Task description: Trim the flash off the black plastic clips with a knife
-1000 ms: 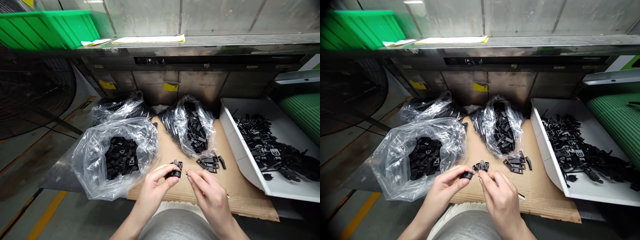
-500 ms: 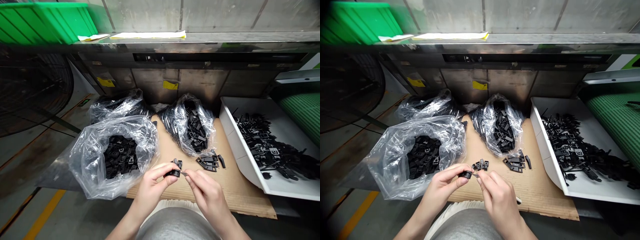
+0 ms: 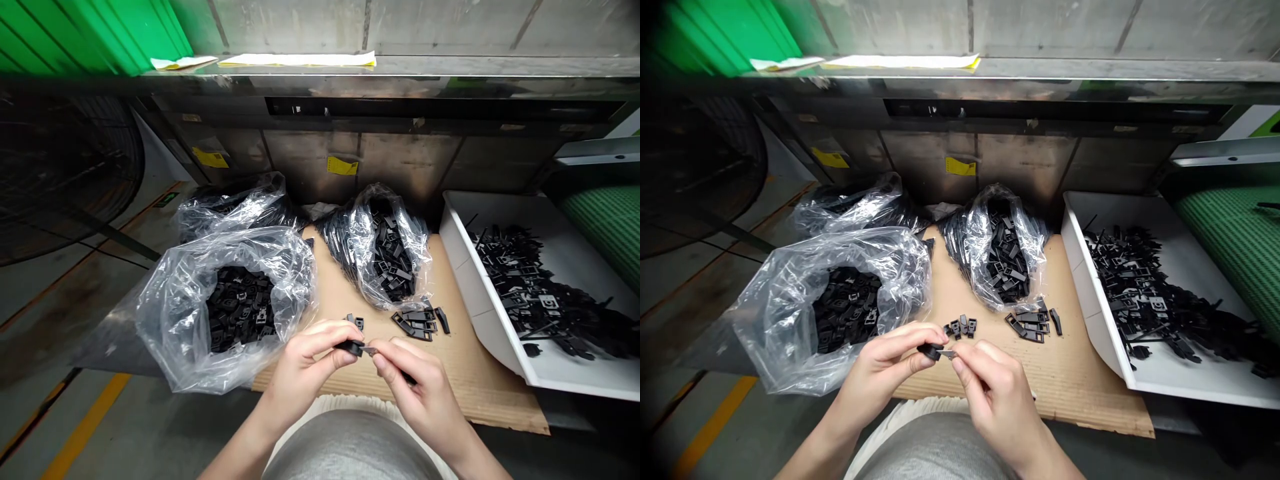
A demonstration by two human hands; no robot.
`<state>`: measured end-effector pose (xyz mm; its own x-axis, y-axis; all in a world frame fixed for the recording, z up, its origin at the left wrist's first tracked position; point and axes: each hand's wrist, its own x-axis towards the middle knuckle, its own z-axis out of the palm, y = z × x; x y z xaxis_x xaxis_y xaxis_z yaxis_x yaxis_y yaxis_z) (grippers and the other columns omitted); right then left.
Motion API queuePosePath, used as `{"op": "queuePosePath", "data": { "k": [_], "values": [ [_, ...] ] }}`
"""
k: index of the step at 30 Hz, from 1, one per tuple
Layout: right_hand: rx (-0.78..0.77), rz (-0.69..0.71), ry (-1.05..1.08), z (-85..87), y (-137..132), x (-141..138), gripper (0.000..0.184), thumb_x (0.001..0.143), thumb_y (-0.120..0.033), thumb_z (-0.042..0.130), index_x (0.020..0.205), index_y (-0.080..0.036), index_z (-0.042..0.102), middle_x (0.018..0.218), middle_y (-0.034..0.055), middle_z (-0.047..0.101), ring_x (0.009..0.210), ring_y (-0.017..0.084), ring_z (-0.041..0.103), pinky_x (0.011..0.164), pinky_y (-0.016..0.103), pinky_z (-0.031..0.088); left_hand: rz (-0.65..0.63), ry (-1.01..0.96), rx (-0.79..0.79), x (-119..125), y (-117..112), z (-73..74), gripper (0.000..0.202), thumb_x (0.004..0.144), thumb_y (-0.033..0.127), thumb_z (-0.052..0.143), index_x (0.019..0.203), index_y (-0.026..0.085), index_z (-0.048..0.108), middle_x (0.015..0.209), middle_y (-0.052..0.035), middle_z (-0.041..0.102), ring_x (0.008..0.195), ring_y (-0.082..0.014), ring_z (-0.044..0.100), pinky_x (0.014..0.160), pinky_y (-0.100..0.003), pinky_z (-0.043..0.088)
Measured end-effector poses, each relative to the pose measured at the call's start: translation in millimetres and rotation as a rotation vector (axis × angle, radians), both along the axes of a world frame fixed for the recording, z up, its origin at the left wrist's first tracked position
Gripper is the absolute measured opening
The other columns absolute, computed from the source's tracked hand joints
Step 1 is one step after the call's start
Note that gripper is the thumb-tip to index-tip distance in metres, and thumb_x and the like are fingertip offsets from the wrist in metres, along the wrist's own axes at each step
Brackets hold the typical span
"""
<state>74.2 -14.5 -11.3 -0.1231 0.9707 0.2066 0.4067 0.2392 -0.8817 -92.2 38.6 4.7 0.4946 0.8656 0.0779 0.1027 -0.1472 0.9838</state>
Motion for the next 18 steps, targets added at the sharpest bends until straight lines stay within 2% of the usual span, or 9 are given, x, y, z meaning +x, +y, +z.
{"op": "queuePosePath", "data": {
  "k": [4,13,16,18],
  "values": [
    [0.040,-0.019,-0.005,-0.5,-0.5,-0.7,0.017,0.085,-0.013,0.043,0.092,-0.017,0.058,0.066,-0.0003,0.048,0.059,0.011,0.046,0.054,0.022,0.036,0.001,0.008,0.001,-0.3,0.3,0.4,0.018,0.076,0.010,0.060,0.087,0.023,0.067,0.090,0.0017,0.065,0.088,-0.0140,0.058,0.081,-0.021,0.042],
    [-0.063,0.046,-0.023,-1.4,-2.0,0.4,0.021,0.087,-0.020,0.040,0.078,-0.014,0.058,0.065,0.0015,0.051,0.059,0.012,0.048,0.054,0.024,0.035,-0.019,0.015,0.037,-3.7,-0.2,-2.9,0.018,0.076,0.009,0.060,0.087,0.022,0.067,0.091,-0.0003,0.065,0.088,-0.0162,0.058,0.082,-0.025,0.042],
    [-0.233,0.129,0.109,2.8,1.4,4.5,0.025,0.087,-0.026,0.040,0.075,-0.015,0.058,0.058,-0.0022,0.045,0.054,0.010,0.042,0.051,0.022,0.033,-0.058,0.033,0.072,-3.8,0.7,-1.8,0.016,0.077,0.009,0.058,0.085,0.020,0.067,0.087,-0.0024,0.065,0.085,-0.0178,0.058,0.079,-0.028,0.043],
    [-0.425,0.273,0.266,3.9,3.6,8.1,0.027,0.087,-0.032,0.042,0.077,-0.014,0.061,0.051,-0.0052,0.040,0.046,0.007,0.036,0.045,0.020,0.029,-0.078,0.044,0.107,-3.8,1.3,-0.7,0.015,0.077,0.009,0.058,0.084,0.019,0.067,0.087,-0.0042,0.065,0.084,-0.0193,0.058,0.079,-0.030,0.043]
  ]
}}
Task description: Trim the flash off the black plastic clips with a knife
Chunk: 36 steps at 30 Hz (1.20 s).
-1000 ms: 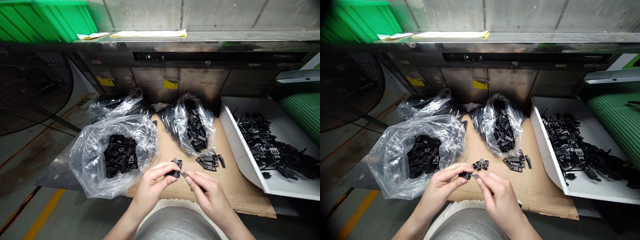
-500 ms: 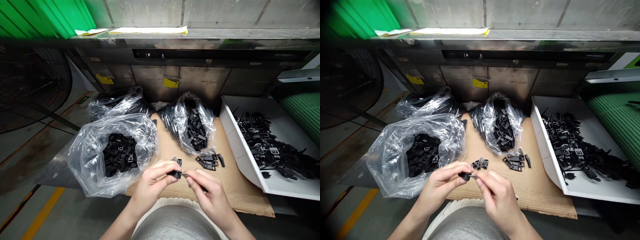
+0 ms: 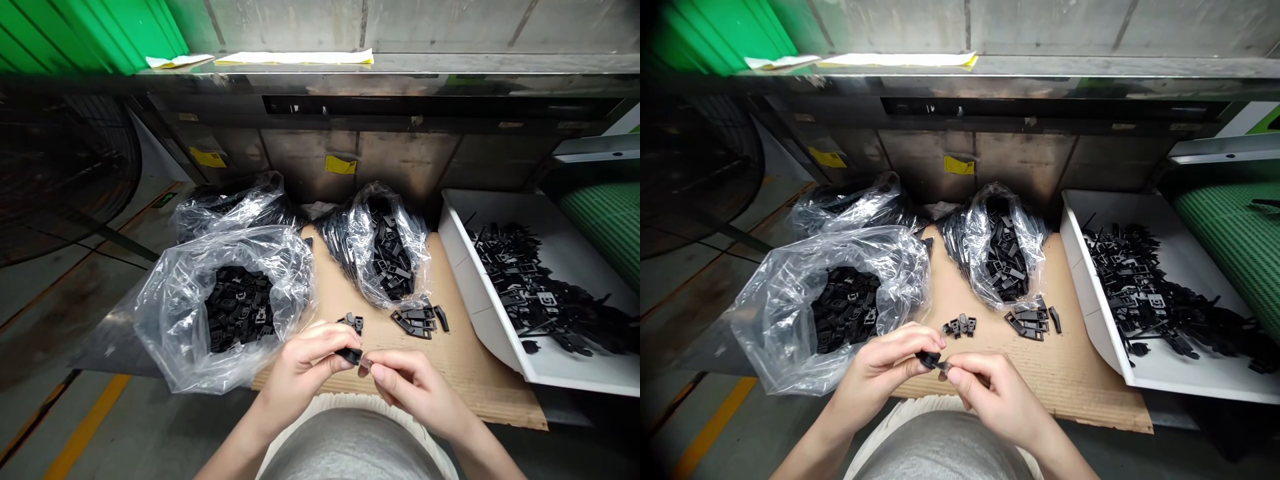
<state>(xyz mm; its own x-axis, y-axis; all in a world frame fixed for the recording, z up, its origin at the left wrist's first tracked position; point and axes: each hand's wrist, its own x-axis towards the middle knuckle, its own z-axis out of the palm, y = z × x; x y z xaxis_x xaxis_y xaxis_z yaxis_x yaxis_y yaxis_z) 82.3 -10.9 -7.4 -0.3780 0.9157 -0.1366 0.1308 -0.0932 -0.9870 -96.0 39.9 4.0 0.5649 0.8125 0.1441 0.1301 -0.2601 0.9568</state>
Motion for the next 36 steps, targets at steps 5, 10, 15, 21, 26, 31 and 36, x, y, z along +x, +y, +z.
{"op": "queuePosePath", "data": {
  "k": [5,10,15,21,26,31,36],
  "values": [
    [-0.288,0.221,0.262,-6.8,0,4,0.029,0.081,-0.038,0.051,0.084,-0.013,0.065,0.049,-0.0044,0.047,0.036,0.003,0.031,0.036,0.016,0.025,0.020,-0.008,0.071,0,0,1.9,0.015,0.077,0.009,0.058,0.084,0.019,0.066,0.085,-0.0039,0.066,0.083,-0.0191,0.058,0.077,-0.030,0.045],
    [-0.053,-0.264,0.119,-9.7,-6,-2,0.024,0.084,-0.034,0.048,0.092,-0.016,0.061,0.061,-0.0005,0.055,0.044,0.006,0.041,0.042,0.018,0.036,0.107,0.058,0.117,-2,-5,1.0,0.021,0.076,0.007,0.058,0.090,0.022,0.065,0.093,-0.0028,0.065,0.089,-0.0181,0.059,0.080,-0.028,0.045],
    [0.266,-0.399,-0.221,-3.4,-15,-10,0.020,0.085,-0.023,0.043,0.093,-0.016,0.061,0.067,0.0019,0.056,0.051,0.011,0.048,0.048,0.022,0.041,0.164,0.093,0.357,-1,-9,-3.5,0.028,0.078,0.002,0.052,0.099,0.020,0.060,0.100,-0.0048,0.064,0.095,-0.0176,0.057,0.085,-0.028,0.043],
    [0.361,-0.377,-0.278,-5.5,-15,-11,0.019,0.086,-0.020,0.042,0.087,-0.016,0.060,0.063,0.0013,0.054,0.057,0.013,0.053,0.055,0.024,0.041,0.138,0.091,0.568,0,-8,-4.1,0.031,0.076,-0.002,0.050,0.098,0.017,0.060,0.098,-0.0076,0.066,0.093,-0.0196,0.058,0.082,-0.032,0.046],
    [0.285,-0.288,-0.289,-1.1,-14,-10,0.021,0.087,-0.023,0.040,0.087,-0.016,0.059,0.061,0.0001,0.051,0.056,0.012,0.050,0.054,0.023,0.040,0.100,0.103,0.642,-1,-6,-2.2,0.030,0.075,-0.003,0.051,0.098,0.013,0.061,0.094,-0.0110,0.067,0.090,-0.0211,0.059,0.080,-0.035,0.048],
    [0.152,-0.155,-0.252,8.9,-8,-3,0.024,0.088,-0.029,0.039,0.079,-0.017,0.058,0.058,-0.0021,0.045,0.053,0.010,0.043,0.049,0.021,0.036,0.073,0.069,0.562,0,-5,-1.8,0.029,0.076,-0.001,0.052,0.096,0.016,0.063,0.090,-0.0082,0.068,0.087,-0.0202,0.061,0.076,-0.032,0.050],
    [-0.043,0.043,0.027,5.1,-2,8,0.028,0.086,-0.033,0.044,0.072,-0.014,0.060,0.050,-0.0058,0.038,0.044,0.006,0.035,0.043,0.019,0.029,0.062,0.043,0.381,2,-6,-4.6,0.027,0.074,0.001,0.054,0.092,0.018,0.066,0.088,-0.0063,0.069,0.083,-0.0192,0.063,0.073,-0.030,0.051]
  ]
}}
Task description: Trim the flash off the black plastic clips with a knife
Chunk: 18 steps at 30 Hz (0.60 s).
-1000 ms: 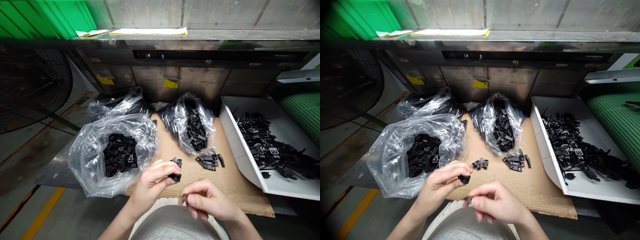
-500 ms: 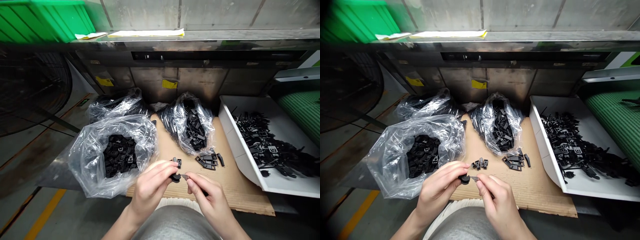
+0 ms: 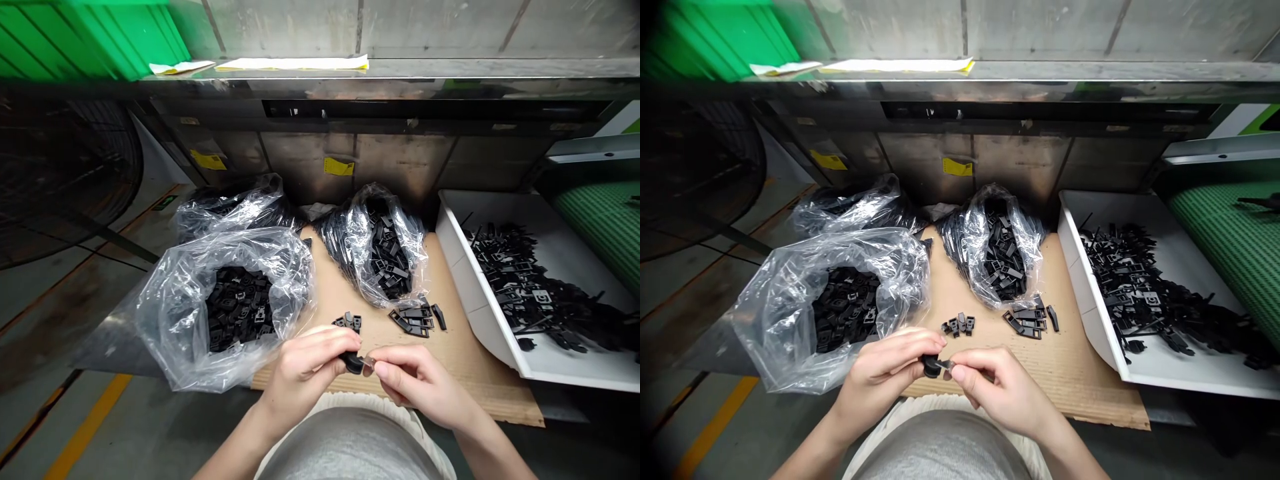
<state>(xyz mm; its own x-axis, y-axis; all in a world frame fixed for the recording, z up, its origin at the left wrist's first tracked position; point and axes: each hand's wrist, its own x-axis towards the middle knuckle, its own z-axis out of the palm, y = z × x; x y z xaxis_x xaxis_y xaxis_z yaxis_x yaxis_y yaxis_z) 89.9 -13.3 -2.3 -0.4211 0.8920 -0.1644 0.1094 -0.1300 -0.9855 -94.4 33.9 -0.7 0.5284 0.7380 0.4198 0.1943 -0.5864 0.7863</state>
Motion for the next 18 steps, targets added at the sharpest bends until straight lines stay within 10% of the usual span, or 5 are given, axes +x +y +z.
{"op": "queuePosePath", "data": {
  "k": [4,10,18],
  "values": [
    [-0.208,0.179,0.181,-10.0,-2,0,0.029,0.082,-0.037,0.050,0.080,-0.012,0.065,0.047,-0.0051,0.044,0.038,0.004,0.032,0.038,0.017,0.025,0.071,-0.011,-0.047,1,3,-0.8,0.022,0.074,0.007,0.058,0.091,0.018,0.067,0.088,-0.0059,0.070,0.083,-0.0197,0.064,0.075,-0.029,0.051],
    [-0.124,-0.252,0.251,-18.4,-3,-1,0.027,0.077,-0.040,0.055,0.087,-0.015,0.060,0.051,-0.0060,0.042,0.041,0.005,0.032,0.038,0.018,0.027,0.086,0.056,-0.198,1,1,1.6,0.019,0.074,0.011,0.061,0.090,0.019,0.067,0.088,-0.0039,0.070,0.081,-0.0194,0.063,0.074,-0.027,0.050],
    [-0.075,-0.396,0.205,-15.5,-3,-14,0.025,0.076,-0.034,0.058,0.098,-0.022,0.057,0.058,-0.0063,0.036,0.046,0.006,0.031,0.040,0.018,0.025,0.097,0.040,-0.448,2,-2,0.8,0.022,0.070,0.021,0.067,0.091,0.019,0.064,0.080,-0.0013,0.067,0.070,-0.0172,0.061,0.067,-0.025,0.049]
  ]
}}
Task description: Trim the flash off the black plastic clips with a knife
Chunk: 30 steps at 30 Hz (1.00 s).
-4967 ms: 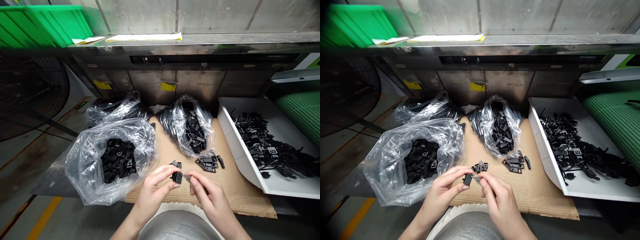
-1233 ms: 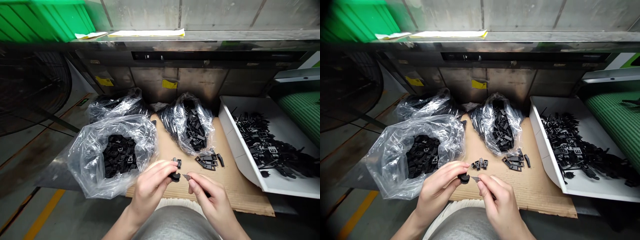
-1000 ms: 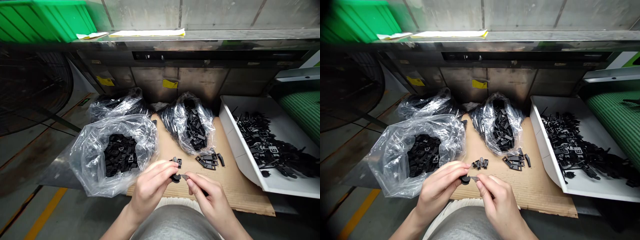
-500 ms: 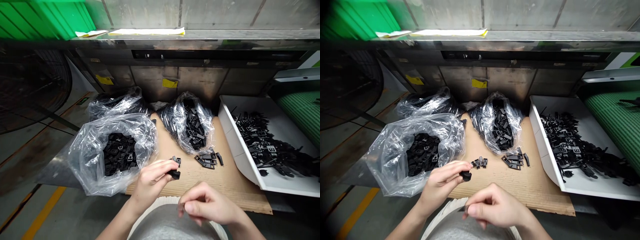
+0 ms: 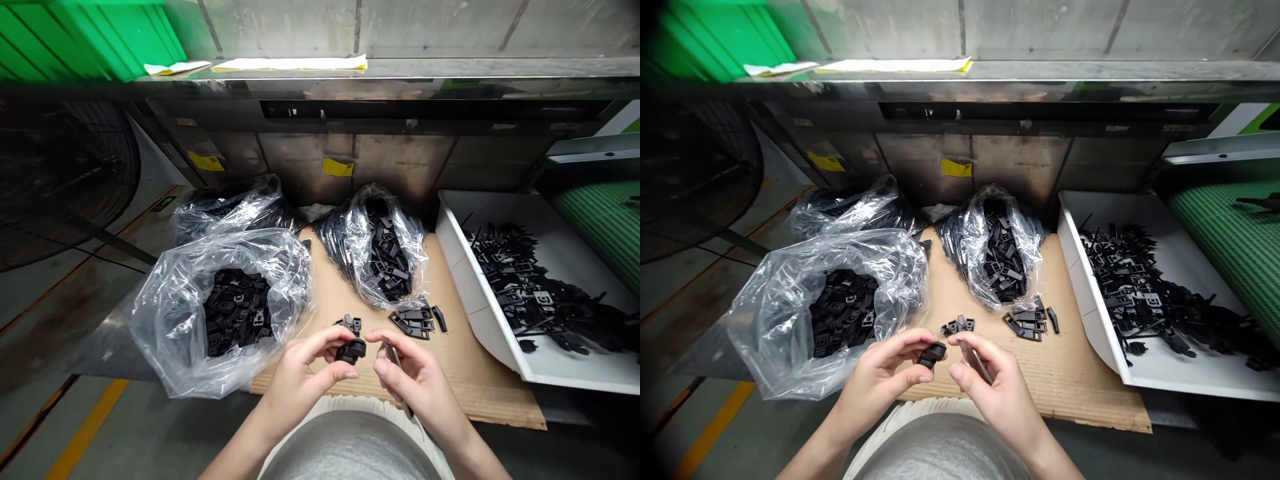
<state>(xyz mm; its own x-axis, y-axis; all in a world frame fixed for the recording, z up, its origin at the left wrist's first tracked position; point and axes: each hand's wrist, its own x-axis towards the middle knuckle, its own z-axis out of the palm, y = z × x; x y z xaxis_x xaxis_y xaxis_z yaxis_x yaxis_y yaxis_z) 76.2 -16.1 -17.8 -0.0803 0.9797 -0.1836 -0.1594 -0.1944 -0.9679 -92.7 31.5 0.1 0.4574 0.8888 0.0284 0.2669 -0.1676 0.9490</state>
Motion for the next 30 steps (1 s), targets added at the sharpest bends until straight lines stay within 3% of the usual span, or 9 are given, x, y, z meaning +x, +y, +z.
{"op": "queuePosePath", "data": {
  "k": [6,11,16,19,23,30],
  "values": [
    [-0.019,-0.007,-0.035,10.4,7,-2,0.020,0.079,-0.032,0.053,0.092,-0.017,0.057,0.054,-0.0073,0.037,0.046,0.006,0.030,0.043,0.018,0.027,-0.042,0.017,0.073,0,0,3.8,0.017,0.069,0.013,0.067,0.084,0.021,0.064,0.071,0.0034,0.065,0.062,-0.0123,0.056,0.061,-0.020,0.045],
    [0.010,-0.008,-0.089,13.4,12,-6,0.019,0.079,-0.032,0.053,0.069,-0.016,0.052,0.050,-0.0073,0.037,0.045,0.006,0.031,0.042,0.019,0.027,-0.041,0.037,0.108,1,0,4.0,0.016,0.069,0.016,0.067,0.084,0.020,0.064,0.070,0.0035,0.064,0.062,-0.0125,0.056,0.060,-0.020,0.044],
    [0.147,-0.246,-0.220,6.3,6,-8,0.017,0.078,-0.029,0.054,0.066,-0.016,0.054,0.052,-0.0057,0.038,0.047,0.008,0.034,0.044,0.020,0.031,-0.042,0.039,0.074,2,-1,5.6,0.015,0.069,0.017,0.067,0.084,0.020,0.064,0.071,0.0029,0.065,0.062,-0.0130,0.057,0.061,-0.020,0.045],
    [0.149,-0.349,-0.233,4.3,5,-6,0.014,0.077,-0.029,0.055,0.068,-0.018,0.055,0.052,-0.0058,0.039,0.047,0.008,0.036,0.043,0.020,0.032,-0.040,0.023,0.023,1,-1,6.9,0.015,0.070,0.015,0.066,0.084,0.020,0.064,0.072,0.0043,0.065,0.063,-0.0113,0.056,0.062,-0.018,0.044],
    [0.109,-0.270,-0.231,4.9,5,-6,0.016,0.077,-0.031,0.055,0.067,-0.018,0.056,0.052,-0.0058,0.039,0.047,0.008,0.035,0.043,0.019,0.031,-0.035,0.010,-0.009,0,-1,6.9,0.016,0.069,0.013,0.067,0.083,0.020,0.064,0.071,0.0050,0.063,0.063,-0.0104,0.054,0.062,-0.017,0.043],
    [0.064,-0.173,-0.217,5.3,4,-8,0.013,0.075,-0.029,0.055,0.081,-0.019,0.061,0.054,-0.0051,0.040,0.047,0.008,0.035,0.043,0.020,0.031,-0.070,0.008,-0.029,2,-2,5.5,0.016,0.070,0.015,0.066,0.085,0.021,0.064,0.073,0.0042,0.064,0.063,-0.0111,0.054,0.062,-0.019,0.042]
  ]
}}
